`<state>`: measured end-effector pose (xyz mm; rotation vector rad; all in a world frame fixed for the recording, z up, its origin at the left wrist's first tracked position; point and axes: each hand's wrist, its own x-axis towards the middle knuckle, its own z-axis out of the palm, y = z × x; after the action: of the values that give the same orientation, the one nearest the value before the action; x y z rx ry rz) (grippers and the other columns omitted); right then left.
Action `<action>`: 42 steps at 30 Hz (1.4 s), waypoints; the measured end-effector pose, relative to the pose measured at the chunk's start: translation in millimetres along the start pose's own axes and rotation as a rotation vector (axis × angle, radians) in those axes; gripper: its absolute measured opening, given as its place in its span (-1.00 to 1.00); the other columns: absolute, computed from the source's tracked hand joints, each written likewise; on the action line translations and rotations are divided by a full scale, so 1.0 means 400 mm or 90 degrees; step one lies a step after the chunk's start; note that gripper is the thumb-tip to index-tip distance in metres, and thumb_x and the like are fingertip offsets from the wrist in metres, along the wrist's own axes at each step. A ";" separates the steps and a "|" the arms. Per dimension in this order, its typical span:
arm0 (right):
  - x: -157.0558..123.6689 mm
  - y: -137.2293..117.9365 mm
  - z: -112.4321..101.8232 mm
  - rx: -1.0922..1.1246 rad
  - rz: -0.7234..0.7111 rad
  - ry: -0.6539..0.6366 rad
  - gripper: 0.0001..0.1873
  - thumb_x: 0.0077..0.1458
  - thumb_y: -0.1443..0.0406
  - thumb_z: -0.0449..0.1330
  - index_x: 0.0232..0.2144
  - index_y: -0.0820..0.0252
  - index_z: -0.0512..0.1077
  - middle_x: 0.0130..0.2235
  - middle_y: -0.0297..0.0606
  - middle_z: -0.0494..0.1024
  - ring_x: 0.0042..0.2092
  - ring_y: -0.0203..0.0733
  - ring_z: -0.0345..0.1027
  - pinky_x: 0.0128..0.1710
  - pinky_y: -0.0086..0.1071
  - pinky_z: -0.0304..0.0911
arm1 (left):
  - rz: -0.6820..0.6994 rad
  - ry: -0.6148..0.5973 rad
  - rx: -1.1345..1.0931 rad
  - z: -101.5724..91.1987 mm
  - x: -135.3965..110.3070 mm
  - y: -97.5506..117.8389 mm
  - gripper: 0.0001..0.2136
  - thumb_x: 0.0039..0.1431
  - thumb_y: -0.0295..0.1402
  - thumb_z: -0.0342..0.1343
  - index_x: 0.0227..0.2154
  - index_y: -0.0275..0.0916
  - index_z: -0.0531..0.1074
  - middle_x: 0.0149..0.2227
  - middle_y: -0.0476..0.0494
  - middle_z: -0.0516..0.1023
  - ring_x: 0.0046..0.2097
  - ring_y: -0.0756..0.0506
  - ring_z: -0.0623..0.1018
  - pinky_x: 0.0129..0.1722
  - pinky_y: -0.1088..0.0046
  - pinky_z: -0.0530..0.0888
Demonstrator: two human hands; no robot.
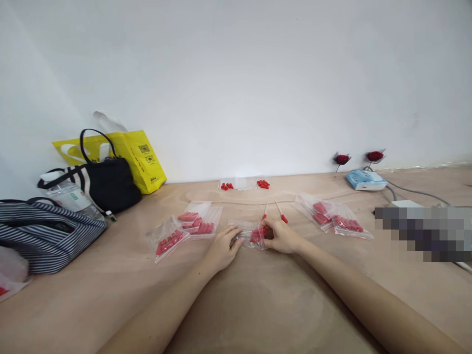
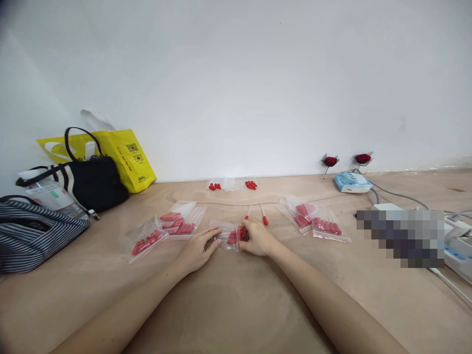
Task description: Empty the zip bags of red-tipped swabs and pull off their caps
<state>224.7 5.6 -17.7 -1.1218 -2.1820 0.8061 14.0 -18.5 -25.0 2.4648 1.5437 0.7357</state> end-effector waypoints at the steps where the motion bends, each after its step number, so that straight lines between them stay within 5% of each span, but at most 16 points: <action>1: -0.001 -0.001 0.000 -0.005 0.002 0.010 -0.84 -0.20 0.34 0.17 -0.47 0.21 0.27 -0.48 -0.36 0.36 -0.48 -0.36 0.19 -0.51 -0.49 0.09 | 0.000 0.001 0.001 -0.001 0.001 0.000 -0.70 0.12 -0.26 -0.06 -0.13 -0.26 0.38 -0.04 -0.18 0.40 -0.02 -0.11 0.38 0.00 0.30 0.31; 8: 0.005 0.007 0.012 0.014 0.001 0.041 -0.77 -0.28 0.37 0.20 -0.44 0.22 0.31 -0.44 -0.36 0.39 -0.42 -0.34 0.22 -0.43 -0.48 0.14 | -0.004 0.005 0.011 0.001 0.000 -0.005 -0.70 0.12 -0.24 -0.07 -0.14 -0.24 0.38 -0.05 -0.16 0.40 -0.02 -0.11 0.39 0.00 0.32 0.30; 17: -0.006 0.006 -0.016 -0.011 -0.008 0.001 -0.96 -0.20 0.39 0.11 -0.55 0.22 0.34 -0.54 -0.41 0.37 -0.49 -0.38 0.21 -0.49 -0.52 0.10 | -0.002 0.002 0.011 0.003 -0.002 -0.005 -0.70 0.11 -0.24 -0.06 -0.15 -0.26 0.38 -0.05 -0.17 0.41 -0.03 -0.11 0.39 -0.01 0.34 0.30; 21: -0.010 0.005 -0.024 -0.089 -0.042 0.015 -0.90 -0.23 0.34 0.17 -0.52 0.21 0.35 -0.47 -0.36 0.41 -0.40 -0.33 0.23 -0.38 -0.47 0.12 | -0.005 0.004 0.009 0.005 -0.002 -0.006 -0.69 0.11 -0.23 -0.05 -0.15 -0.27 0.39 -0.05 -0.18 0.41 -0.03 -0.11 0.39 -0.01 0.34 0.30; 30: -0.023 0.008 -0.038 -0.048 -0.019 -0.031 -0.77 -0.29 0.43 0.14 -0.43 0.21 0.34 -0.51 -0.43 0.35 -0.48 -0.39 0.19 -0.48 -0.51 0.11 | -0.011 0.016 -0.012 -0.004 0.000 -0.002 -0.73 0.08 -0.25 -0.02 -0.18 -0.24 0.40 -0.09 -0.14 0.44 -0.06 -0.10 0.41 -0.03 0.36 0.31; 37: -0.036 0.019 -0.046 0.229 0.054 0.011 -0.75 -0.24 0.34 0.19 -0.38 0.24 0.35 -0.33 -0.27 0.47 -0.30 -0.29 0.34 -0.28 -0.40 0.24 | -0.010 0.020 -0.012 -0.005 0.000 -0.001 -0.75 0.08 -0.27 -0.01 -0.21 -0.24 0.40 -0.12 -0.14 0.44 -0.08 -0.09 0.41 -0.05 0.36 0.32; 42: -0.064 0.031 -0.077 0.322 0.153 0.060 -0.75 -0.29 0.22 0.28 -0.47 0.22 0.42 -0.52 -0.39 0.46 -0.48 -0.33 0.32 -0.45 -0.44 0.23 | -0.003 0.017 -0.023 -0.006 0.001 -0.005 -0.75 0.08 -0.27 -0.01 -0.21 -0.23 0.40 -0.14 -0.13 0.45 -0.09 -0.09 0.42 -0.06 0.36 0.33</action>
<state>265.4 -2.0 -11.1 -1.1345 -1.6471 1.2927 11.4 -17.7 -23.7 2.4347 1.5319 0.7917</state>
